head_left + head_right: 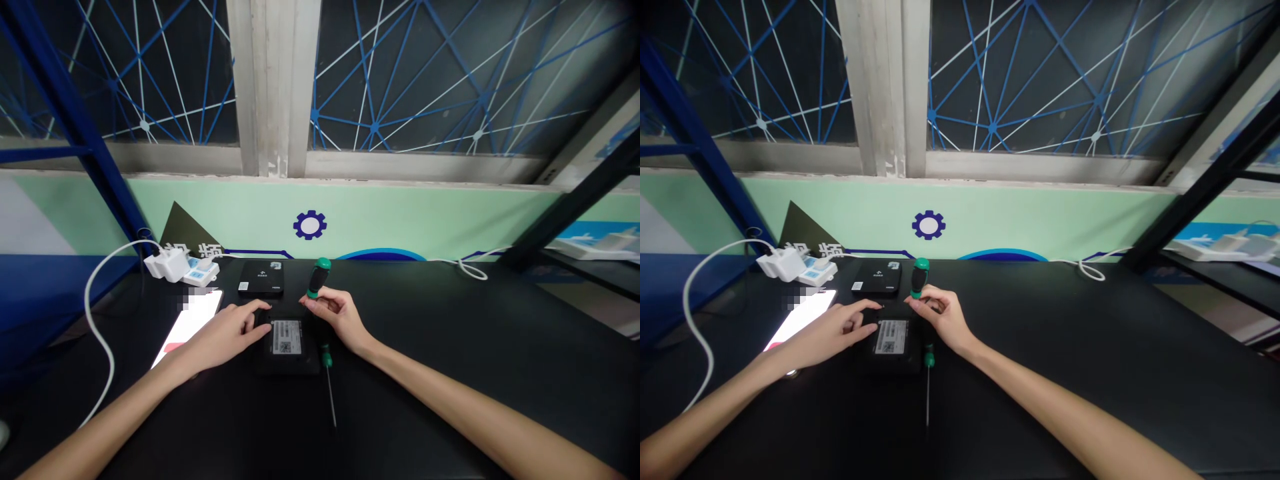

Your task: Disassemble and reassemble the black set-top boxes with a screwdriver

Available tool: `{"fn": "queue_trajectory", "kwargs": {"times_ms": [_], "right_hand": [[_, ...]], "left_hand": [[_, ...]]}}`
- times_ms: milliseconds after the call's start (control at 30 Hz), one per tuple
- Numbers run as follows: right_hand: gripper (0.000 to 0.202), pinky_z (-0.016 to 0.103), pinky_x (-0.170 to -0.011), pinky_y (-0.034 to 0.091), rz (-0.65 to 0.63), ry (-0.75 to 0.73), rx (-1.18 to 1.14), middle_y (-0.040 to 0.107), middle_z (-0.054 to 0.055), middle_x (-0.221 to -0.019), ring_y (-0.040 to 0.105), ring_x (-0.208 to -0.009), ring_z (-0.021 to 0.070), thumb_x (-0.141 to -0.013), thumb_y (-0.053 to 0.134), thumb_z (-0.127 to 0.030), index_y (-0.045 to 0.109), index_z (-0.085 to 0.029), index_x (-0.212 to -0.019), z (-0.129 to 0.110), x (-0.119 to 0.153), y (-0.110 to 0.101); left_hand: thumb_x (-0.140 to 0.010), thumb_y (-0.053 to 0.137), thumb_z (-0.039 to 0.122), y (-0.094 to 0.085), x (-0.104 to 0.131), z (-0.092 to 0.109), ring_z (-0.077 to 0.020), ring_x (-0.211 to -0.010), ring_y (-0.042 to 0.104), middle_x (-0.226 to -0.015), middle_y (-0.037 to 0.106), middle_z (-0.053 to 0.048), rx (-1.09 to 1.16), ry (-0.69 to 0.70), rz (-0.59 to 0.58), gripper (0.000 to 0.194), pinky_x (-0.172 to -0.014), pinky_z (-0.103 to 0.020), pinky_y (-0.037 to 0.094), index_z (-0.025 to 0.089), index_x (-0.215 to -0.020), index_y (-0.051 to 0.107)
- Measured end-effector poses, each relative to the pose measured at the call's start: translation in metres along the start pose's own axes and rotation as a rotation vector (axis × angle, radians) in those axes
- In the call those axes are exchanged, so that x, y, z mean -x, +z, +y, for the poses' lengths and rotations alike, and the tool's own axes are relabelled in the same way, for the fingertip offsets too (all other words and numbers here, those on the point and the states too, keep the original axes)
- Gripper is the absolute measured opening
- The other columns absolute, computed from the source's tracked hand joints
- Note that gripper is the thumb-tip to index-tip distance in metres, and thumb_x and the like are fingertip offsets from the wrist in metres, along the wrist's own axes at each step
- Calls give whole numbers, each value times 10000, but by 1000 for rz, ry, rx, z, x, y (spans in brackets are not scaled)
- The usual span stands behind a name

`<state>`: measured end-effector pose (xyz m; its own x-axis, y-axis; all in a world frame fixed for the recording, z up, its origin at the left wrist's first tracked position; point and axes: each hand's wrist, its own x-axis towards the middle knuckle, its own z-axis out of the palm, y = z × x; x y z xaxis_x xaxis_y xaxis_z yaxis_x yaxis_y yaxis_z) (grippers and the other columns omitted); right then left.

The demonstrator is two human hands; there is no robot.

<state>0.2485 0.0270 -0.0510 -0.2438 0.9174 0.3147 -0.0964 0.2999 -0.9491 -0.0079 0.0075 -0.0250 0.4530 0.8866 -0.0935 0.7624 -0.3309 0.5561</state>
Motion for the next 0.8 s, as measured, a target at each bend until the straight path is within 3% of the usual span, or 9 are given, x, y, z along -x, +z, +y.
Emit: {"fn": "queue_trajectory", "kwargs": {"times_ms": [367,567,800], "right_hand": [[288,278,-674,469,8,32,-22,715,23,-794,636,-713,161,-772,801,-458,716,-195,-852,-2,-1,1],[348,296,-714,483,17,49,-36,745,36,-783,689,-756,190,-752,818,-465,586,-205,-747,-3,-1,3],[355,308,-706,481,1,55,-16,779,64,-815,686,-735,191,-788,788,-477,566,-204,-737,-6,1,2]], "left_hand": [[-966,448,564,-2,0,1,-141,-572,487,-644,544,68,-19,6,7,514,-662,-272,377,260,-1374,516],[-970,445,562,-3,0,1,-141,-561,487,-641,540,71,-16,25,21,500,-645,-266,379,263,-1363,526],[-965,451,551,-5,1,6,-144,-557,486,-633,535,73,-26,7,6,492,-658,-272,394,261,-1352,536]]}}
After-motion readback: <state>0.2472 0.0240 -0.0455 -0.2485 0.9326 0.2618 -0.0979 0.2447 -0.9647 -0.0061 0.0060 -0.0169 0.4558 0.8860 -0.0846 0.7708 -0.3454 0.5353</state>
